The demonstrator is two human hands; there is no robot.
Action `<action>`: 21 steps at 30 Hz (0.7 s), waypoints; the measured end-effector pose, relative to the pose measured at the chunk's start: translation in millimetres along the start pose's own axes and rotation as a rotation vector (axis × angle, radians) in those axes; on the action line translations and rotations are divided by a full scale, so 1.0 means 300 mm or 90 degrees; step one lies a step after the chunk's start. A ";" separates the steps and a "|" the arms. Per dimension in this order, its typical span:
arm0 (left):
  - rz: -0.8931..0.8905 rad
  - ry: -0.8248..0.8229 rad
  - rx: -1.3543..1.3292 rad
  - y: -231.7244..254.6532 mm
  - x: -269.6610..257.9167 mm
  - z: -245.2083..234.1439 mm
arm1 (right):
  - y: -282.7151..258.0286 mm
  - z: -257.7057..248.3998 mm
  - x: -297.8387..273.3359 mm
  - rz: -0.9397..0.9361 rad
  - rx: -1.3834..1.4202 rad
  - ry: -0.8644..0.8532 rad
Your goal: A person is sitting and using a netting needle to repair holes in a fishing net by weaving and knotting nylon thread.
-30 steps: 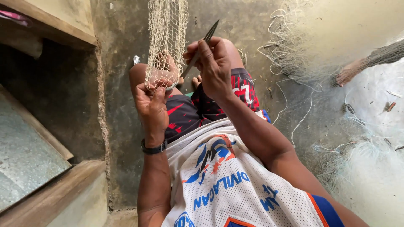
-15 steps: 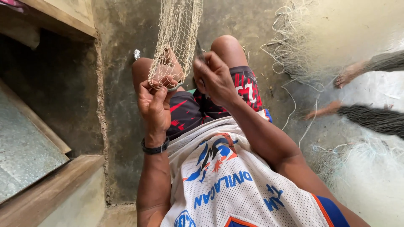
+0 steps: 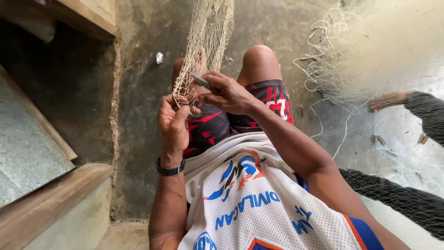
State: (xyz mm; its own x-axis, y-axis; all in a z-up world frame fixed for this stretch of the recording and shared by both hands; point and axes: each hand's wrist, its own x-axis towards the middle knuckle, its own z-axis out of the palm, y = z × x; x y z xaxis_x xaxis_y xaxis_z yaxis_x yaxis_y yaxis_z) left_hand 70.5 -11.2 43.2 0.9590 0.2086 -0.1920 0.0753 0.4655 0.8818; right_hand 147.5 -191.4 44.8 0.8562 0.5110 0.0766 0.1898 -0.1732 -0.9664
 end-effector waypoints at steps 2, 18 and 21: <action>-0.012 0.010 -0.004 0.001 -0.007 -0.022 | 0.056 0.025 -0.003 0.028 0.008 -0.052; -0.075 0.138 0.135 -0.153 -0.030 -0.224 | 0.043 0.064 0.034 0.095 0.012 -0.065; -0.012 0.151 0.104 -0.144 -0.017 -0.193 | -0.002 0.058 0.047 0.123 0.055 -0.020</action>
State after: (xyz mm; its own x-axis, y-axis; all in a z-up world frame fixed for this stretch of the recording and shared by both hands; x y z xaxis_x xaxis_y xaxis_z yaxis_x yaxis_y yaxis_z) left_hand 46.6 17.4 -19.0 0.8676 0.4056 -0.2878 0.1543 0.3307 0.9310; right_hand 151.3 -169.5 42.3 0.8573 0.5008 -0.1191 -0.0205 -0.1981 -0.9800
